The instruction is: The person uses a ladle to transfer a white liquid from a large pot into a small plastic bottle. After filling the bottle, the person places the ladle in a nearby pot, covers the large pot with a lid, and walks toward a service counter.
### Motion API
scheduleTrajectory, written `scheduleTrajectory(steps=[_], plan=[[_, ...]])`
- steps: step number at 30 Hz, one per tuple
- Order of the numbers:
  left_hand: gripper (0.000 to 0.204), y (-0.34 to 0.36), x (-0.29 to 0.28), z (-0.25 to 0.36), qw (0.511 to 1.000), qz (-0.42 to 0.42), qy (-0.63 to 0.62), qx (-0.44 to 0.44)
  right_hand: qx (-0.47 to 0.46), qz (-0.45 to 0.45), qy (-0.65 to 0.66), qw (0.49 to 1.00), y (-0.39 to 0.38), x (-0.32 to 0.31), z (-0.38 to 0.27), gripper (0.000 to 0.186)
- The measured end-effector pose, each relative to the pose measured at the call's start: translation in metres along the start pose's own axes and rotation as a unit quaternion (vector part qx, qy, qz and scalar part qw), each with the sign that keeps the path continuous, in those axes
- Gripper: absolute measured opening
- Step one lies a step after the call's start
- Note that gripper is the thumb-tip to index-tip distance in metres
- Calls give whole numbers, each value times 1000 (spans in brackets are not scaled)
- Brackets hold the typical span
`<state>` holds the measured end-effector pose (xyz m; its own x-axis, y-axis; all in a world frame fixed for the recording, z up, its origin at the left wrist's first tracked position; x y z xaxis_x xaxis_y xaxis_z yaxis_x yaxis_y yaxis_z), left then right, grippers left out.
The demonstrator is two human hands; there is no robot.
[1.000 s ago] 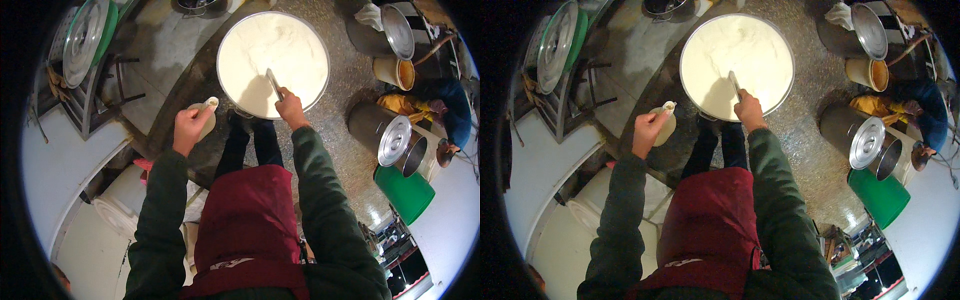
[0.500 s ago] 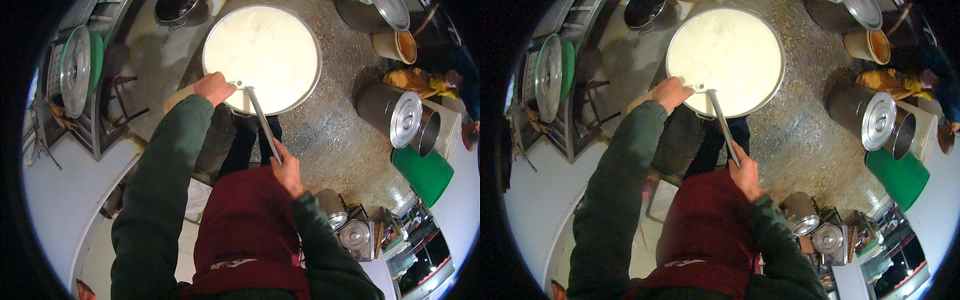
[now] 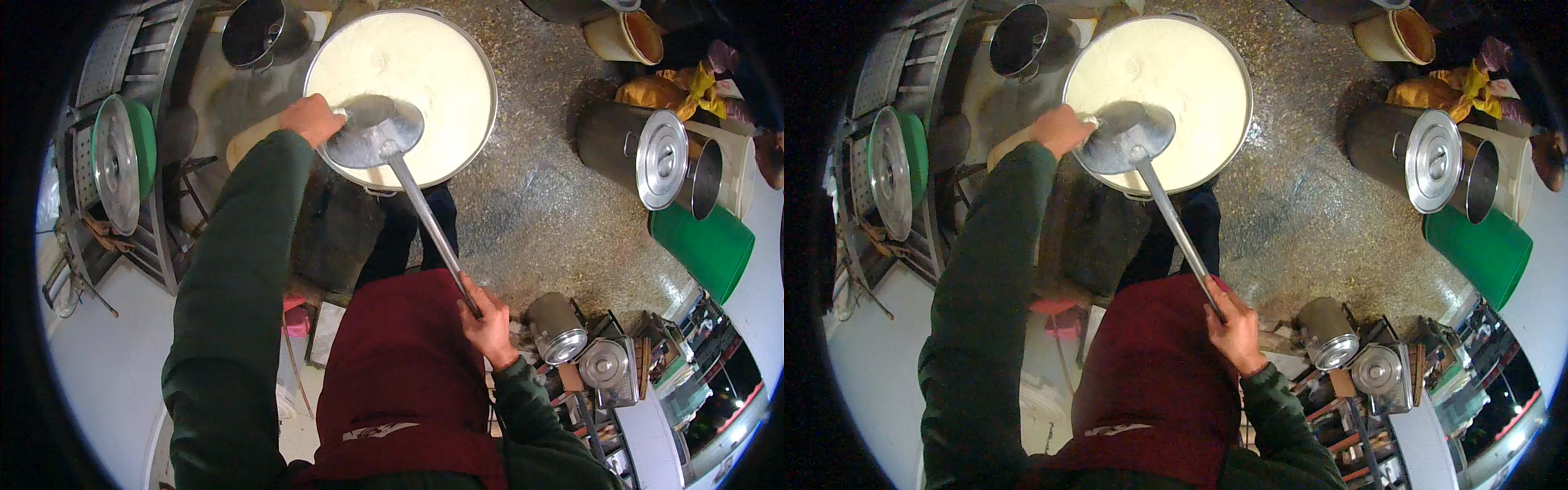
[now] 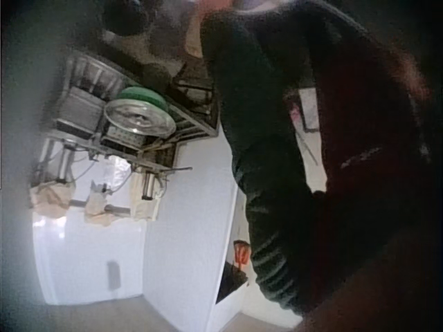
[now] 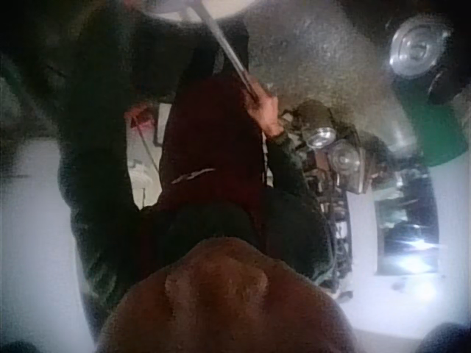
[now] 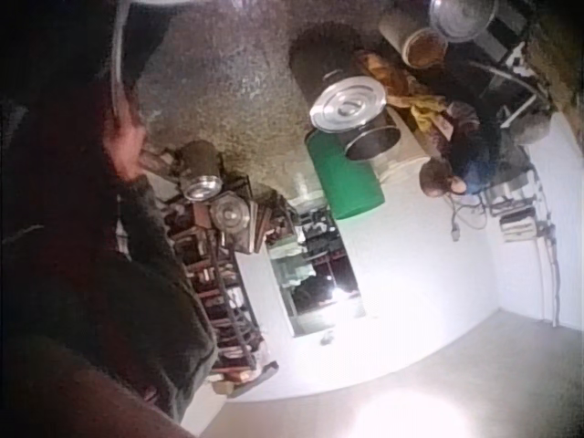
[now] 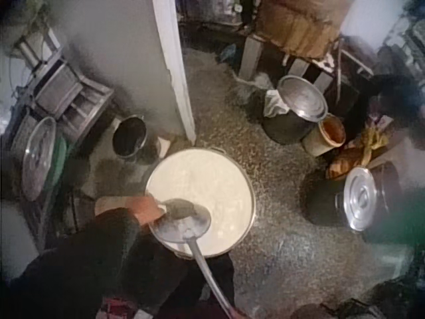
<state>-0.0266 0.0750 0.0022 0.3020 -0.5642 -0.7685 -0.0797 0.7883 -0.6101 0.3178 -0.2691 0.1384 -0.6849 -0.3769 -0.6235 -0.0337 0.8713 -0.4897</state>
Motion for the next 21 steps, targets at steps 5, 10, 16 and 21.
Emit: scheduleTrajectory(steps=[5,10,16,21], plan=[[67,-17,-28,-30,989,53,-134,18,-38,41,-44,997,24,-10,-6,65],[67,-54,-21,-60,935,124,-325,67,-55,77,-35,995,81,-4,-16,65],[58,-112,22,-81,854,130,-501,-47,-85,128,-84,985,156,22,-33,62],[53,-159,61,-81,774,125,-619,-49,-56,83,-155,983,209,33,-59,53]])
Point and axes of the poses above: each hand's wrist, its own y-axis towards the middle knuckle, its own x-axis out of the palm, z = x × y, the point moved 1 cm from there along y, towards the middle knuckle, and after that the axes turned 11 degrees about -y, right-handed, at the moved point
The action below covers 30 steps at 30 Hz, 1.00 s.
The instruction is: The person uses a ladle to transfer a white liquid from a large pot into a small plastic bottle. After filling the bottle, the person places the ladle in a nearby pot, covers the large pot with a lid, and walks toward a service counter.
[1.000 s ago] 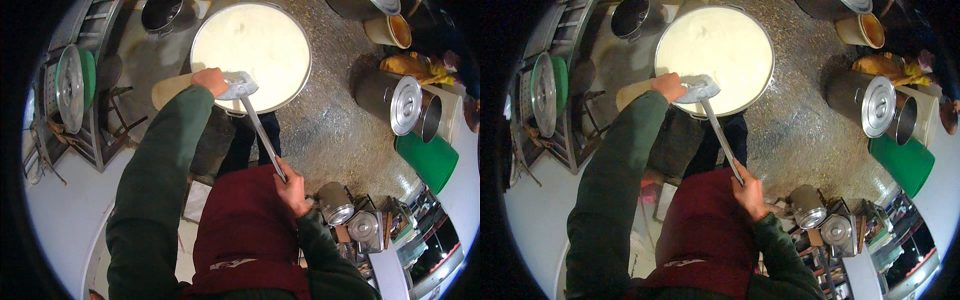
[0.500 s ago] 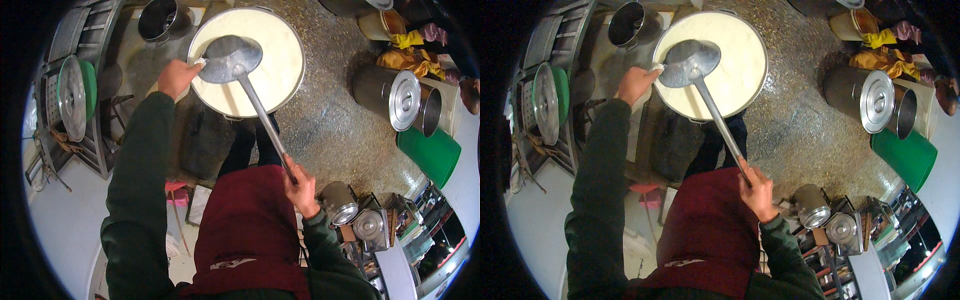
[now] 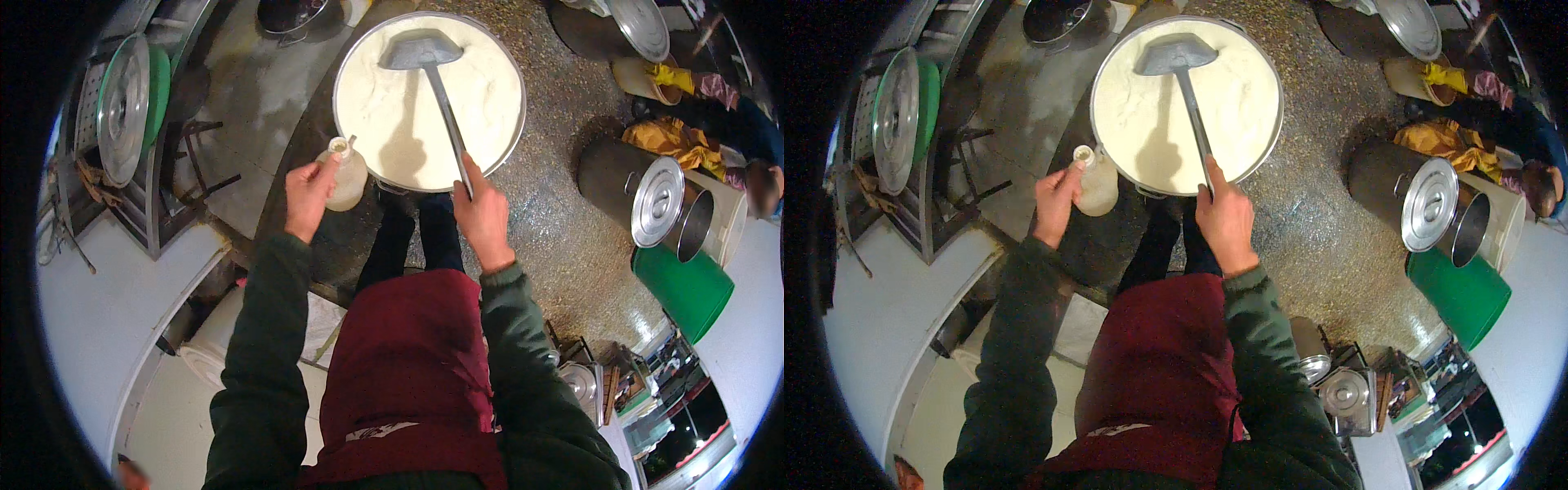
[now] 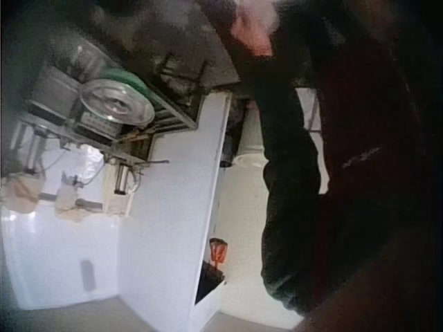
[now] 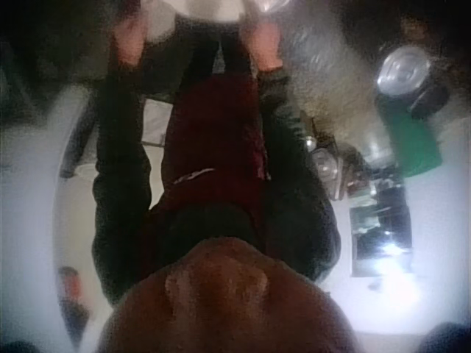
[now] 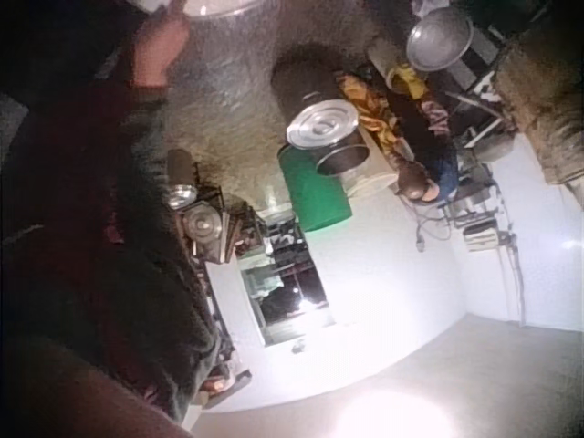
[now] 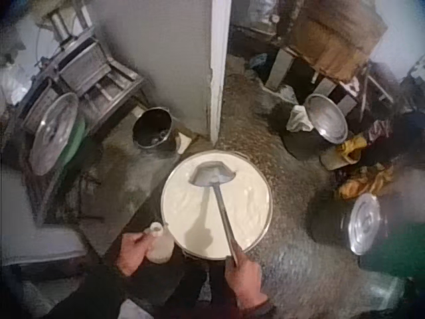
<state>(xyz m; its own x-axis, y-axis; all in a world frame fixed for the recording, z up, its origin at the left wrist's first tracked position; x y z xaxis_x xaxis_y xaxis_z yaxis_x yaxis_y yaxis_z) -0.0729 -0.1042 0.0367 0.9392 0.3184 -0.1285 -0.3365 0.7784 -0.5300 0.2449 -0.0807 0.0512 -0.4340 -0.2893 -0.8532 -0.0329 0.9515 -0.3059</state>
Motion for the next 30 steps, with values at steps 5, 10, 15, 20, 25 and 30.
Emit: scheduleTrajectory(steps=[5,10,15,20,25,30], plan=[[52,-32,-4,-11,999,19,-32,-16,3,-46,-33,998,58,-3,-10,47],[51,-50,-22,-12,998,32,-60,12,-9,-82,-27,996,109,6,-16,46],[51,-56,-40,-16,997,55,-57,6,77,-184,-4,980,137,25,-19,49],[54,-52,-58,-17,995,95,-15,17,70,-207,-1,976,138,52,-16,50],[56,-36,-65,-14,996,84,-24,5,45,-213,3,976,115,85,5,55],[56,-10,-52,2,997,61,37,-16,-19,-158,15,987,55,92,22,56]])
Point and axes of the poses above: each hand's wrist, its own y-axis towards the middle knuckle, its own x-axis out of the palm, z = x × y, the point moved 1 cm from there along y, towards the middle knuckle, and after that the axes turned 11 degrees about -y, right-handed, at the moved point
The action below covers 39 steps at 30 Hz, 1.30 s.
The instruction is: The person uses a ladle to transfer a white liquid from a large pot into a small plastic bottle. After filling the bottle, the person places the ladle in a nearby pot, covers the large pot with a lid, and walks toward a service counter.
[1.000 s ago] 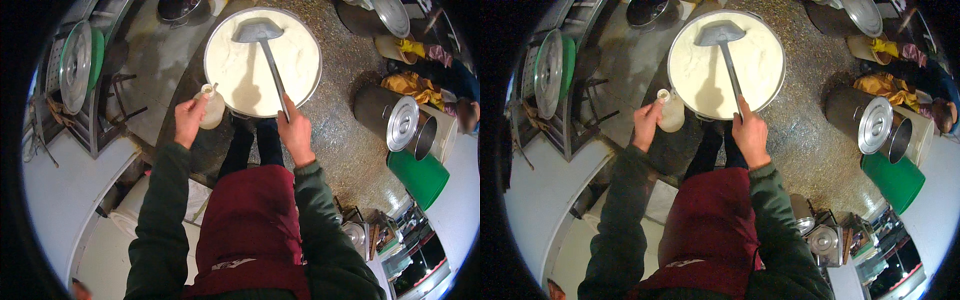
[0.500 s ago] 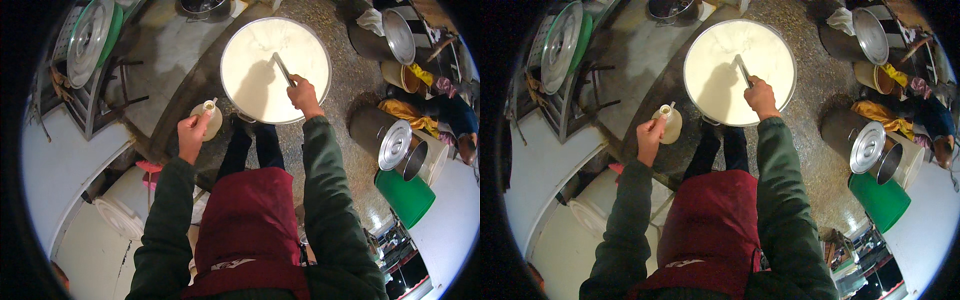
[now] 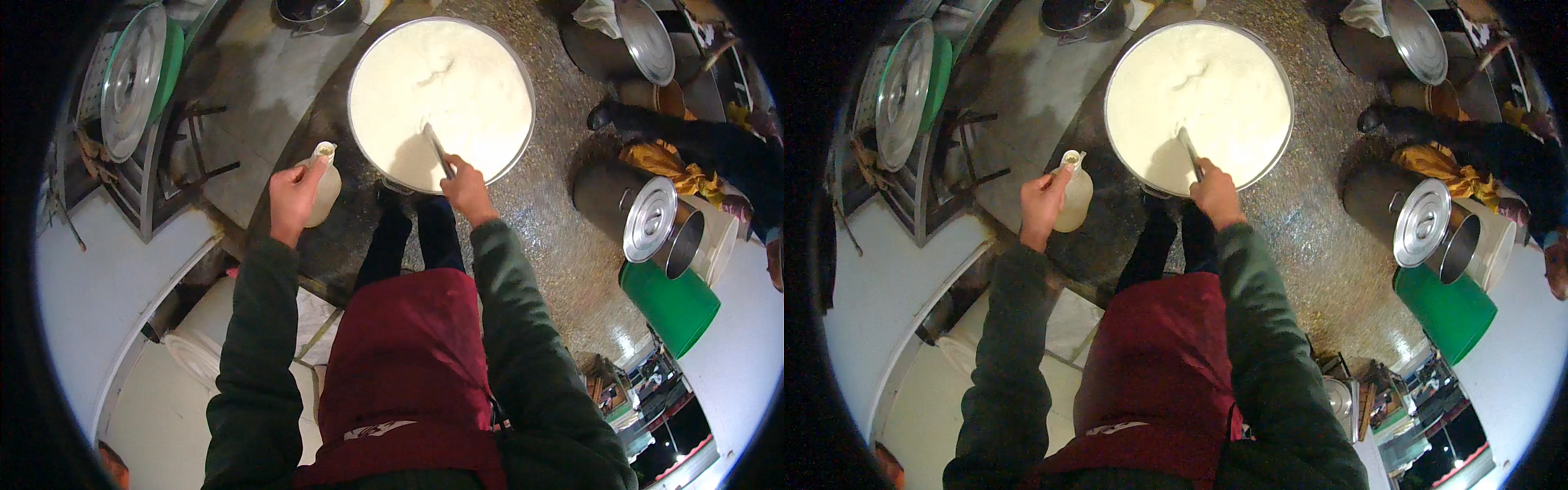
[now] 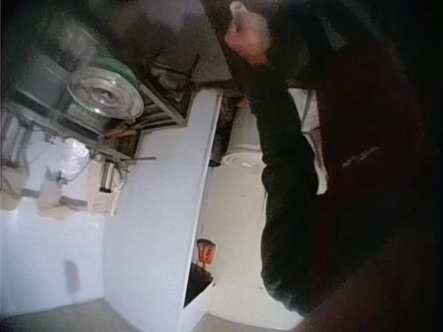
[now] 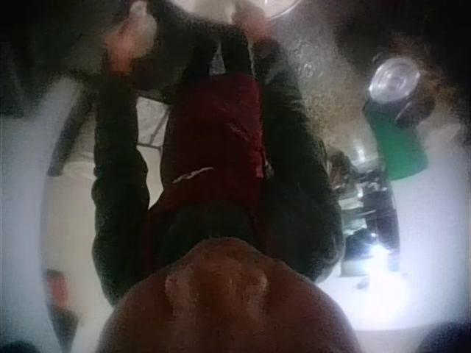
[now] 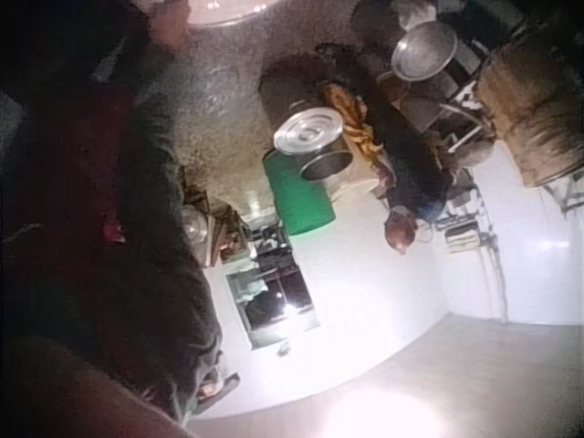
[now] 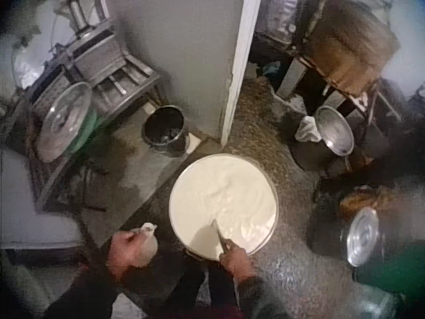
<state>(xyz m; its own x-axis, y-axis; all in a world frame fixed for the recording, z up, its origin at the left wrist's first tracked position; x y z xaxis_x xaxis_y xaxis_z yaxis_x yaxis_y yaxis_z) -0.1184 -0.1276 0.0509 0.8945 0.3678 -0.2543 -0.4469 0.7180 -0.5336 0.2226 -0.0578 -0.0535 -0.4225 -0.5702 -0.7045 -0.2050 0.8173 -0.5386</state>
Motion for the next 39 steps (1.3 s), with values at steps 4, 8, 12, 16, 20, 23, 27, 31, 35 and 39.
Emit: scheduleTrajectory(steps=[4,8,12,16,20,23,27,31,35,39], plan=[[58,19,25,26,992,-50,114,-8,61,-28,63,996,-69,3,2,54],[66,43,65,51,938,-129,320,-20,77,-6,165,983,-138,2,5,60],[58,56,118,60,884,-192,425,-30,74,9,206,976,-198,-4,10,63],[47,61,160,52,827,-210,520,35,103,-9,248,963,-250,-13,16,61],[43,73,183,41,756,-221,610,87,75,25,216,973,-283,-22,18,62],[47,87,183,45,761,-211,601,122,51,62,188,979,-296,-27,20,63],[53,104,168,66,768,-211,589,133,29,106,167,980,-301,-32,21,64],[56,109,149,86,806,-143,563,113,27,117,180,976,-294,-42,20,63],[61,99,113,100,888,-169,408,130,5,149,141,979,-265,-53,20,64],[58,74,86,84,945,-148,269,113,-13,182,127,975,-217,-55,18,63]])
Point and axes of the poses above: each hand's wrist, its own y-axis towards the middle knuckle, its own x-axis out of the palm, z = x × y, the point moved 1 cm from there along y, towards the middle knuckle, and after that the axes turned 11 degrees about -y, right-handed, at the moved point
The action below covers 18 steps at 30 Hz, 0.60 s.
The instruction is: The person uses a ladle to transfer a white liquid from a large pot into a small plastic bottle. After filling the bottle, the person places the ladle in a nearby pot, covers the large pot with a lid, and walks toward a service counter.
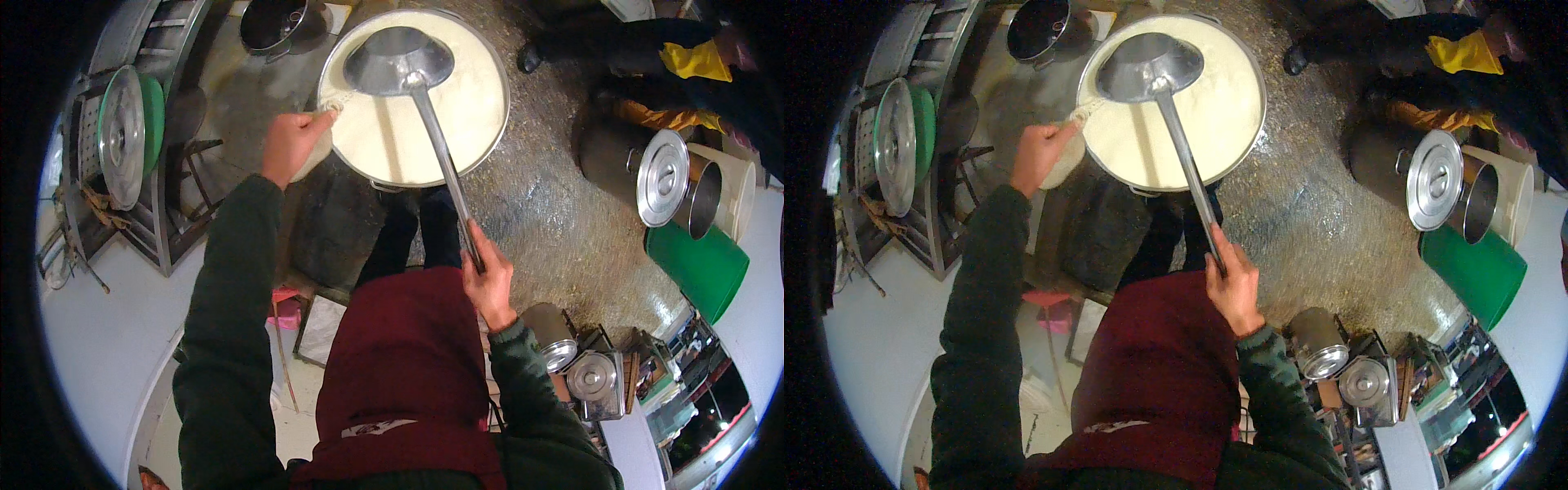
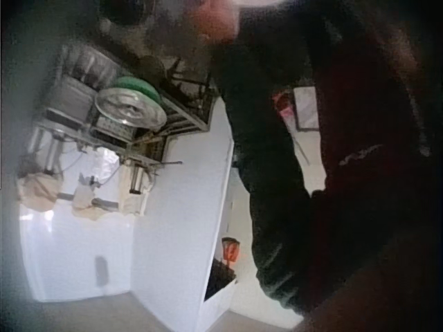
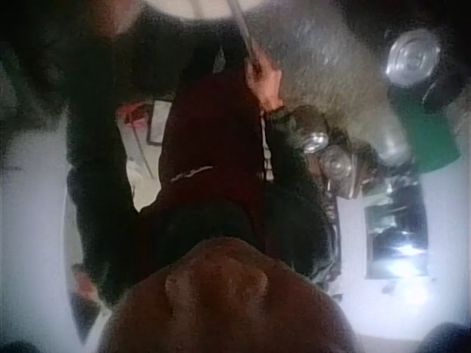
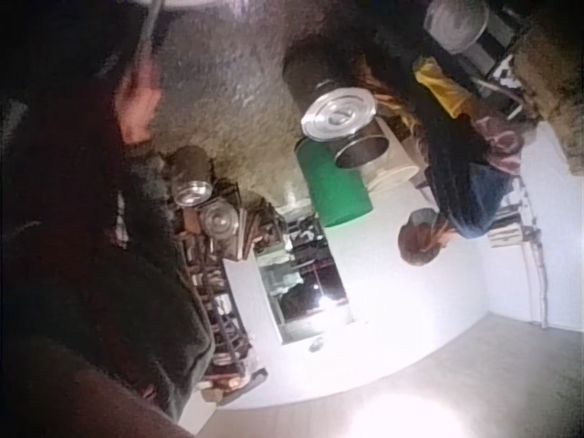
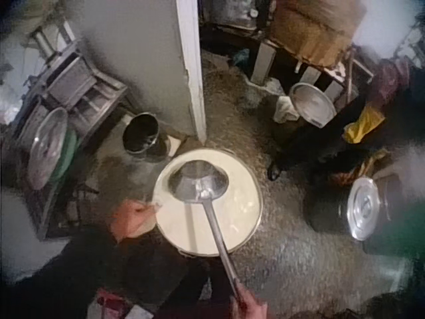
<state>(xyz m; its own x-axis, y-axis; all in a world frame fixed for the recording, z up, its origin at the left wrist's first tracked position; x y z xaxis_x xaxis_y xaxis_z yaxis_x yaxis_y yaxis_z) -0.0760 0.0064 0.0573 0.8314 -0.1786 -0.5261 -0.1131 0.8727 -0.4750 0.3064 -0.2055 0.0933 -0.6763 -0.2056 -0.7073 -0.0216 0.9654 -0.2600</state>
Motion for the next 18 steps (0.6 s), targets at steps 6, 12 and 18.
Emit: scheduleTrajectory(steps=[6,12,18], plan=[[58,-71,26,-36,984,23,-172,-43,-47,61,-43,996,75,39,-5,65],[52,-125,50,-55,957,4,-275,-92,-29,-30,-161,986,141,52,-20,55],[53,-165,57,-62,957,25,-288,-43,-56,-62,-179,980,208,56,-29,51]])
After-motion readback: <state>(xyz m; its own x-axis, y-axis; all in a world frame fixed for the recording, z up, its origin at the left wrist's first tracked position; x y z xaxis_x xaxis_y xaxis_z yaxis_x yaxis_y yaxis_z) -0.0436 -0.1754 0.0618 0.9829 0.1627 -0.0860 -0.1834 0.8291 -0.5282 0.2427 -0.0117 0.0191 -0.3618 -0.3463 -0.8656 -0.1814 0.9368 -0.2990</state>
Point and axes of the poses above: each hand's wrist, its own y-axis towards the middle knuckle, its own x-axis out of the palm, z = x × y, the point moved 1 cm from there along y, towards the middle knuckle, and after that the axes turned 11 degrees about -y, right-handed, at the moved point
